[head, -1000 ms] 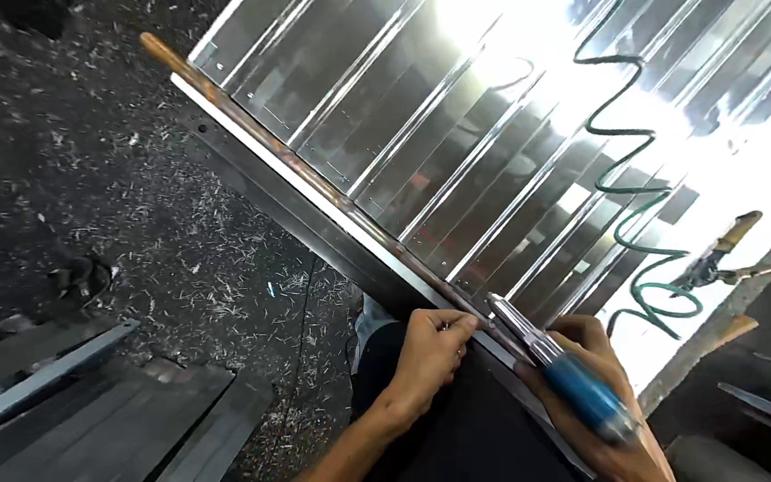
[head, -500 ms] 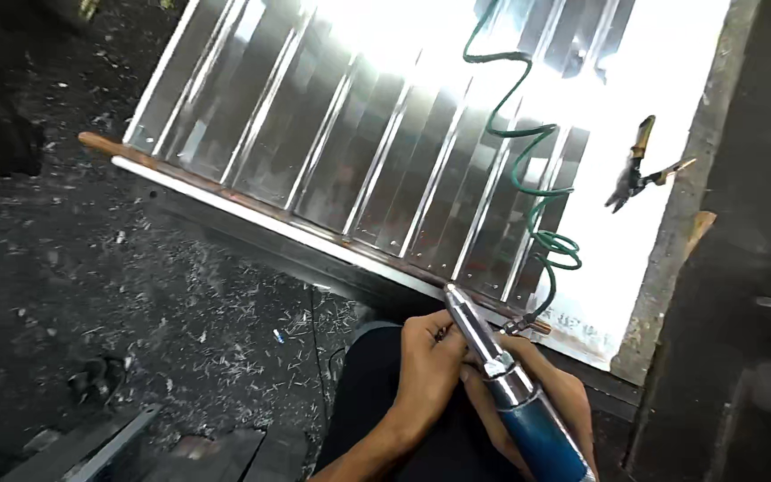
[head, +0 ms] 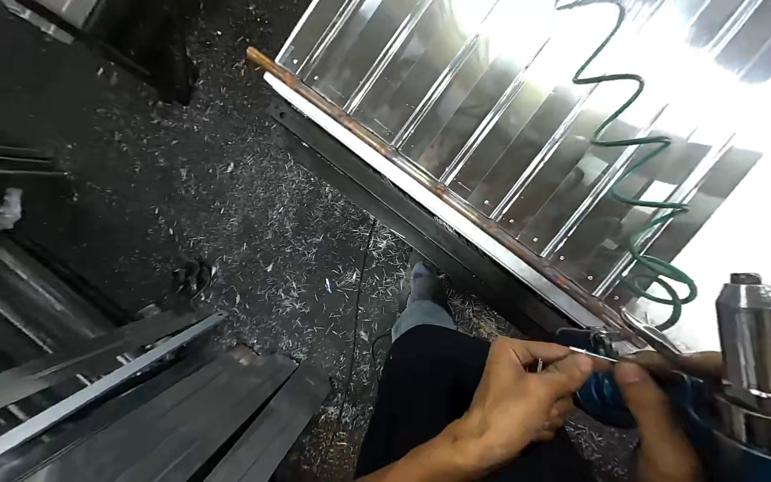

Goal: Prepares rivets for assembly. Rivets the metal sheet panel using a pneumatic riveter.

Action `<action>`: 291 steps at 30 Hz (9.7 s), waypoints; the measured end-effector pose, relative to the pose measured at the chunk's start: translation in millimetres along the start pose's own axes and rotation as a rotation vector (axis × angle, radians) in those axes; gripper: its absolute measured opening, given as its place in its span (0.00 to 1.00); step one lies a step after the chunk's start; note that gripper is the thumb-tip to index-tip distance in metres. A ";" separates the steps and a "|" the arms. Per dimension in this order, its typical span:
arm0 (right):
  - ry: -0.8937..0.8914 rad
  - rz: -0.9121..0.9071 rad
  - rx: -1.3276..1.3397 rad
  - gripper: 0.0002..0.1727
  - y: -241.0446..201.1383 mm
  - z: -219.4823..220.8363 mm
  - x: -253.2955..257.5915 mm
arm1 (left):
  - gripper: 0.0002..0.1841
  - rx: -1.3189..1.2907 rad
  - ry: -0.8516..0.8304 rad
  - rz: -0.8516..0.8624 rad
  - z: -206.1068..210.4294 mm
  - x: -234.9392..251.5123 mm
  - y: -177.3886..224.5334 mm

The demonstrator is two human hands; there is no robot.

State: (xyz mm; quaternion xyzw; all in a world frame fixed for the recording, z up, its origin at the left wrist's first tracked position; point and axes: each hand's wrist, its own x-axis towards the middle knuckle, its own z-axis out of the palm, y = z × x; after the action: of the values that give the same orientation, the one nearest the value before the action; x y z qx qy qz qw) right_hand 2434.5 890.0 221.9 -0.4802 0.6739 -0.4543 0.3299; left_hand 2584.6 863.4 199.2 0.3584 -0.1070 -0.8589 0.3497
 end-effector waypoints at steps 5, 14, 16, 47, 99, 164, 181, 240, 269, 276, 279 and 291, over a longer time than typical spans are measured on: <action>-0.093 -0.217 -0.089 0.13 1.5 18.4 -7.0 | 0.14 -0.072 0.149 0.053 -1.5 -10.9 7.2; -0.466 -0.232 -0.280 0.18 -5.5 12.0 28.7 | 0.15 -0.119 0.353 0.186 -36.5 2.7 67.2; -0.535 -0.202 -0.364 0.20 -11.4 14.4 34.6 | 0.15 -0.111 0.363 0.207 -42.6 9.9 88.1; -0.345 0.169 -0.650 0.17 -22.1 118.6 131.9 | 0.15 0.001 0.322 -0.541 -84.1 163.5 199.2; -1.037 0.424 -0.995 0.18 -32.9 248.4 242.1 | 0.12 0.783 0.243 -0.256 -190.2 160.3 267.6; -0.227 0.037 -0.384 0.18 -62.4 146.1 50.2 | 0.15 0.250 0.134 -0.204 -107.7 65.0 218.8; -0.379 0.489 -0.696 0.16 23.0 177.6 156.6 | 0.11 0.767 0.097 -0.552 -166.8 196.5 258.0; -0.300 -0.026 -0.291 0.21 -85.3 176.9 -16.3 | 0.13 0.173 0.228 0.116 -140.2 -24.4 233.7; -0.550 0.382 -0.784 0.20 -43.6 316.1 216.3 | 0.11 0.586 0.470 -0.395 -246.4 175.5 369.8; -0.914 0.511 -1.038 0.34 -80.9 340.1 270.2 | 0.14 0.461 0.442 -0.241 -251.7 207.4 441.1; -1.017 0.531 -1.007 0.23 -79.5 356.9 287.6 | 0.16 0.374 0.346 -0.248 -242.0 222.7 450.7; -0.729 0.543 -0.771 0.21 -66.5 327.6 259.9 | 0.25 0.084 0.056 -0.260 -209.4 188.5 442.3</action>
State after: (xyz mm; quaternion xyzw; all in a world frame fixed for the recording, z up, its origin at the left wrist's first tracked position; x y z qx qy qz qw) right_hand 2662.8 538.8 160.4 -0.5010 0.7322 0.1180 0.4461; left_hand 2867.0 425.7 138.6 0.4074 -0.0854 -0.8815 0.2229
